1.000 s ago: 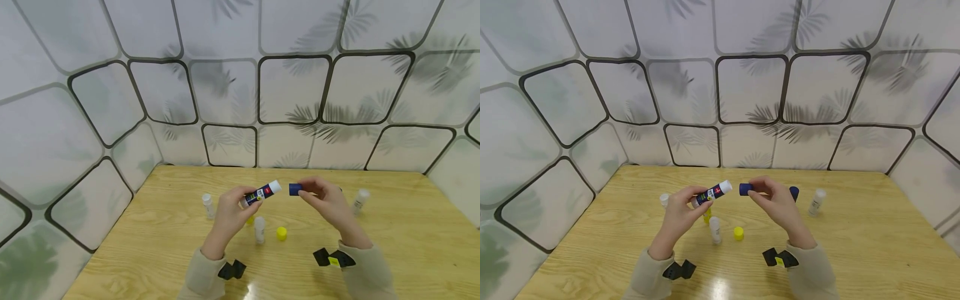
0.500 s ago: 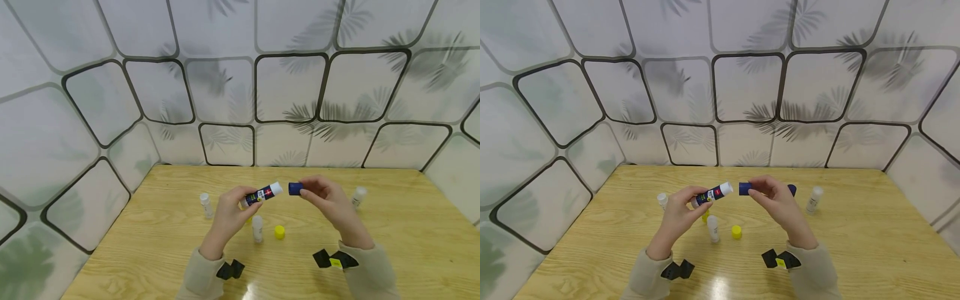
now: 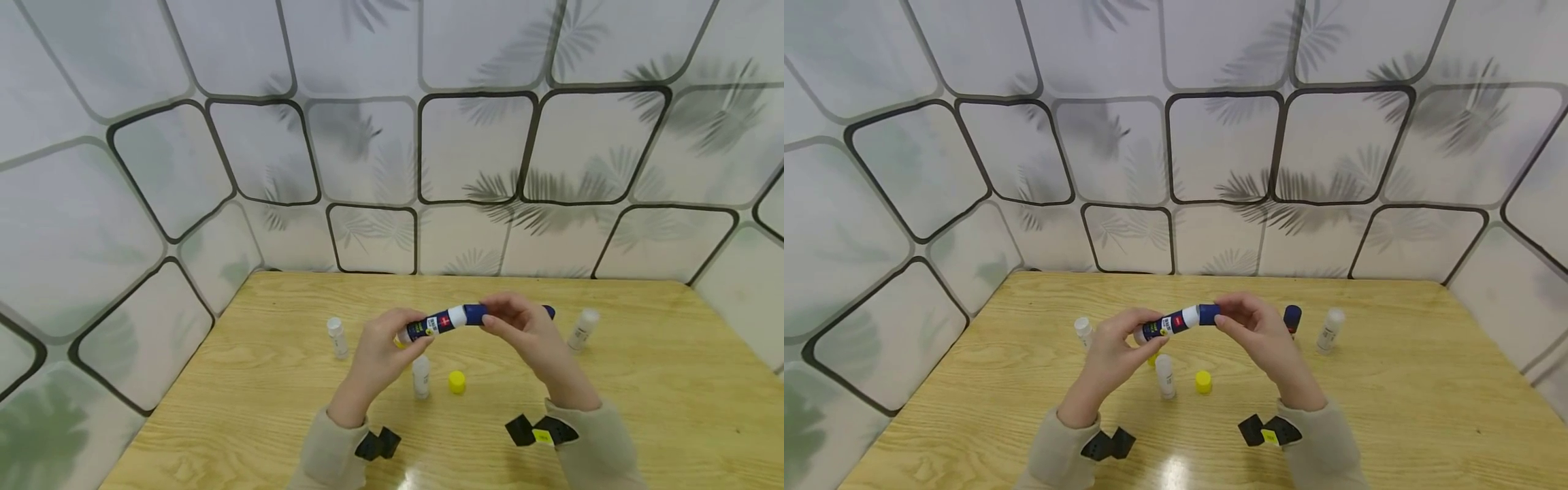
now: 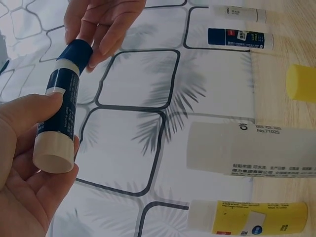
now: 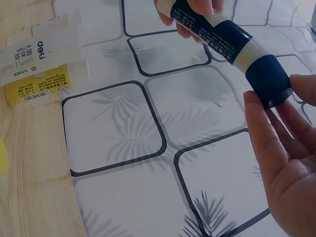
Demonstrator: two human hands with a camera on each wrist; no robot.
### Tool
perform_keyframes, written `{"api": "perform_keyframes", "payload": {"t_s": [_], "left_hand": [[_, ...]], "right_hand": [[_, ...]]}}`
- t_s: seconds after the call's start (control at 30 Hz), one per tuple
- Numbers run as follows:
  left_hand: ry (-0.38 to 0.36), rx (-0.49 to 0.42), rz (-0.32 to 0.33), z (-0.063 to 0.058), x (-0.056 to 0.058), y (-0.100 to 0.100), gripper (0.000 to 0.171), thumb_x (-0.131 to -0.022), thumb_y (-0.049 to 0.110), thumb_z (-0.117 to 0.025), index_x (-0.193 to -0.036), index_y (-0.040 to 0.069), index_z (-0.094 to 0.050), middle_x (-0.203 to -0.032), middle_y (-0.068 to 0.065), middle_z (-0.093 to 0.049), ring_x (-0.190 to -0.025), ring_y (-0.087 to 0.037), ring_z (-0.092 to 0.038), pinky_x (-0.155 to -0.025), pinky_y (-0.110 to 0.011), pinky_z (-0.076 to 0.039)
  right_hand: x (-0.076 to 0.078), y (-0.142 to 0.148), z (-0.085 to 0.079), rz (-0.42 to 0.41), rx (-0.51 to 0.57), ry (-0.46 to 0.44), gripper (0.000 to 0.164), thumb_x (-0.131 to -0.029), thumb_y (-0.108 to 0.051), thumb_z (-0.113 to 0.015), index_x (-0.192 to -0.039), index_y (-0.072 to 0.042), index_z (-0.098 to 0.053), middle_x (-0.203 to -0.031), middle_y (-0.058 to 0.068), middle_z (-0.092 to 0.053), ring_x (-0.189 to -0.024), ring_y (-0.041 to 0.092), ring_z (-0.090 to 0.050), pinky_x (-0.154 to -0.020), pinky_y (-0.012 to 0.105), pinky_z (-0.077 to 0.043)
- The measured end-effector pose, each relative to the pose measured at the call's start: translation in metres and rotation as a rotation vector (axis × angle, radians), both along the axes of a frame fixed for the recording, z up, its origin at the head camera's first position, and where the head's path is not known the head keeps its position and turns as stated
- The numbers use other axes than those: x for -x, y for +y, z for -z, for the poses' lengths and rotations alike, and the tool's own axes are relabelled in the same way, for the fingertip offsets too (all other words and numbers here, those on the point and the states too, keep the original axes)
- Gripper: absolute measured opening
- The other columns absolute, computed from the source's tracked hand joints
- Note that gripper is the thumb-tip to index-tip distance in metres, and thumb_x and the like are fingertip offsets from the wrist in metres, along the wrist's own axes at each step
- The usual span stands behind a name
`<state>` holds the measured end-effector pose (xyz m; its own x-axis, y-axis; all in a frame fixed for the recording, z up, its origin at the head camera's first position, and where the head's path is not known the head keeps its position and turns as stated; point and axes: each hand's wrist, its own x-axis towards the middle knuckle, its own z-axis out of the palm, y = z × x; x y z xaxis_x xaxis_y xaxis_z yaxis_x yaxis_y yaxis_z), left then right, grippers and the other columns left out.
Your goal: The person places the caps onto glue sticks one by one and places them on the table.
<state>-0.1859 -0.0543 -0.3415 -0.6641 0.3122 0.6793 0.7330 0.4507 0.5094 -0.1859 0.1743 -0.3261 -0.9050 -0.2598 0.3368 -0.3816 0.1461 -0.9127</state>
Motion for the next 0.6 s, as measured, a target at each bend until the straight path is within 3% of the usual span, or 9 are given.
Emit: {"api": "perform_keyframes", "payload": {"t_s": [0.6], "left_hand": [[-0.055, -0.023, 0.071, -0.0026, -0.0015, -0.0044, 0.022, -0.074, 0.006, -0.071, -0.095, 0.005, -0.064, -0.091, -0.001, -0.062, -0.076, -0.007, -0.053, -0.059, -0.022, -0.044]], "right_hand": [[-0.0044, -0.0015, 0.0002, 0.026, -0.067, 0.082, 0.025, -0.086, -0.011, -0.057, -0.109, 0.001, -0.055, -0.098, 0.008, -0.057, -0.081, 0.015, -0.056, -0.069, 0.026, -0.048]]}}
